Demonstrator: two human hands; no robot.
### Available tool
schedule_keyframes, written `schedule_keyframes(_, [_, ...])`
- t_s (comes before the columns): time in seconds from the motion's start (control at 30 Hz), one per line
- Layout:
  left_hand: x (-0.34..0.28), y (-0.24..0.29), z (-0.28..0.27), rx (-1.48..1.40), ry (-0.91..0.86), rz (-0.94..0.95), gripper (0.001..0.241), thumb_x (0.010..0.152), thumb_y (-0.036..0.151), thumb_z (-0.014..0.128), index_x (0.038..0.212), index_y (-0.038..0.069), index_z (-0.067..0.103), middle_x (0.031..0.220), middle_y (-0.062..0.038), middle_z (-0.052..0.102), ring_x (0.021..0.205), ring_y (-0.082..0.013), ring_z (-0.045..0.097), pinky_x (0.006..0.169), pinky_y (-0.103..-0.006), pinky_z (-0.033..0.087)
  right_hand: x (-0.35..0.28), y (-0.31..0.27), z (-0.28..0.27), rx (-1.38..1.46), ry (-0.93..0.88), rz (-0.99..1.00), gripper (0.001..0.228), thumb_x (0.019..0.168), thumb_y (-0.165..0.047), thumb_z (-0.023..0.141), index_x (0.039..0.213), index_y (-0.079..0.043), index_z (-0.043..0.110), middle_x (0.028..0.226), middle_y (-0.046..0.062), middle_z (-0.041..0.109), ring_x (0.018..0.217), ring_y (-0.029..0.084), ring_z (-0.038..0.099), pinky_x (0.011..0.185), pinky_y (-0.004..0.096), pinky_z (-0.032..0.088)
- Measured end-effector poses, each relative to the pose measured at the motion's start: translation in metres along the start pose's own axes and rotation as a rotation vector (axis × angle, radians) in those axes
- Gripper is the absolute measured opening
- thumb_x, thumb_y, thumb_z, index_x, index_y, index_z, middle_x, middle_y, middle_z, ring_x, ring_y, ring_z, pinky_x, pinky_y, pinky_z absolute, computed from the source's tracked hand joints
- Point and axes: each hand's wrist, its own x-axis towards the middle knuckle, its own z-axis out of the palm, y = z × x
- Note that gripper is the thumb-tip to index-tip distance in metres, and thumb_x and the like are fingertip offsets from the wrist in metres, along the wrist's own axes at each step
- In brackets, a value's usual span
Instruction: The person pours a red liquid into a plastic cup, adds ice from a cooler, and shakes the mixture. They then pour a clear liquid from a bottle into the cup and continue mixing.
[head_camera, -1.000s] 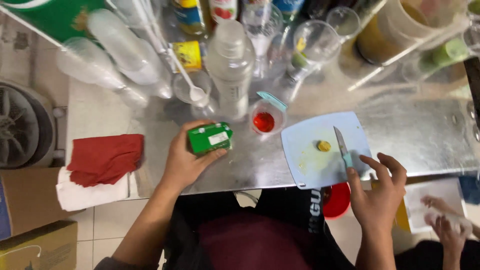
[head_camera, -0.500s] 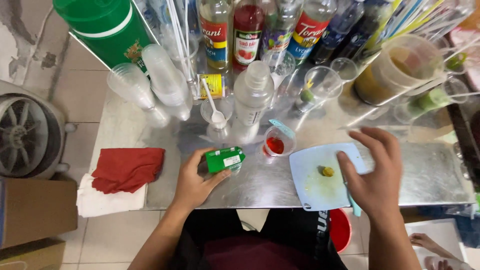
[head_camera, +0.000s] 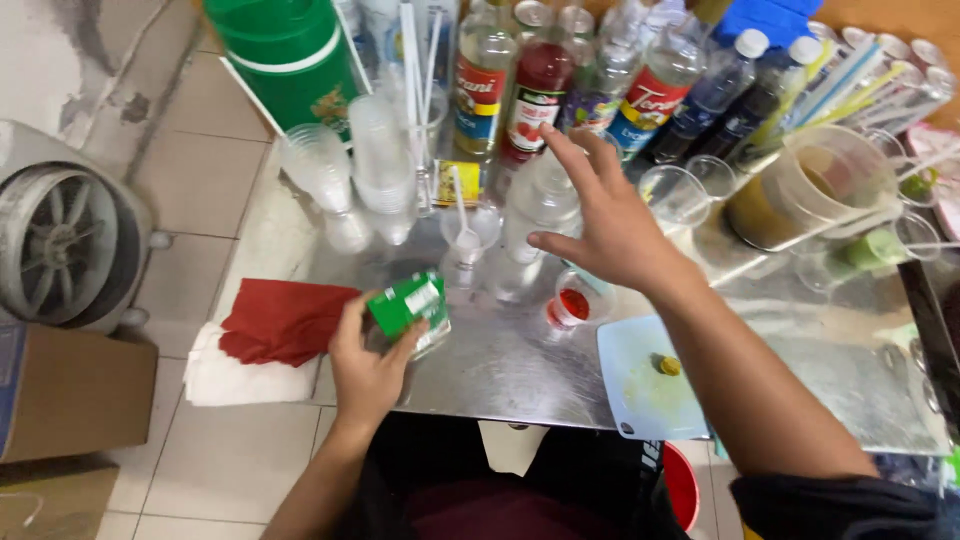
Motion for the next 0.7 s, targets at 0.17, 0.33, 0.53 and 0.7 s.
schedule_keyframes(0.17, [0.063, 0.054, -0.009, -0.099, -0.020, 0.140, 0.059, 0.076, 0.018, 0.093, 0.122, -0.001, 0.061, 0.106, -0.019, 0.068, 0.109, -0.0300, 0.068, 0.095, -0.0436, 0.054, 0.004, 0.015, 0.033, 0.009, 0.104, 0.100, 0.094, 0.072, -0.021, 0.091, 0.151, -0.018, 0.041, 0.135, 0.025, 0.051, 0.114, 0.057, 0.061, 0.093, 0.069, 0.049])
schedule_keyframes(0.33, [0.140, 0.113, 0.005, -0.233, -0.185, 0.265, 0.061, 0.083, 0.019, 0.092, 0.129, 0.005, 0.054, 0.116, -0.014, 0.063, 0.116, -0.0257, 0.066, 0.099, -0.0409, 0.055, -0.006, 0.027, 0.024, -0.056, 0.121, 0.157, 0.094, 0.069, -0.023, 0.092, 0.149, -0.022, 0.042, 0.136, 0.019, 0.051, 0.113, 0.053, 0.063, 0.092, 0.067, 0.051])
schedule_keyframes(0.53, [0.210, 0.135, 0.074, -0.098, -0.440, 0.498, 0.049, 0.081, 0.004, 0.087, 0.112, 0.012, 0.050, 0.114, -0.012, 0.064, 0.102, -0.0271, 0.070, 0.080, -0.0308, 0.061, -0.024, 0.041, 0.009, -0.041, 0.090, 0.151, 0.091, 0.077, -0.028, 0.090, 0.148, -0.010, 0.037, 0.152, 0.014, 0.048, 0.138, 0.033, 0.048, 0.103, 0.047, 0.044])
schedule_keyframes(0.7, [0.229, 0.113, 0.136, 0.344, -0.486, 0.443, 0.041, 0.069, 0.006, 0.088, 0.094, 0.018, 0.058, 0.095, -0.003, 0.070, 0.069, -0.0201, 0.059, 0.049, -0.0390, 0.041, -0.027, 0.038, 0.002, -0.065, 0.025, 0.198, 0.091, 0.075, -0.031, 0.090, 0.149, -0.013, 0.041, 0.151, 0.016, 0.050, 0.136, 0.037, 0.048, 0.105, 0.051, 0.041])
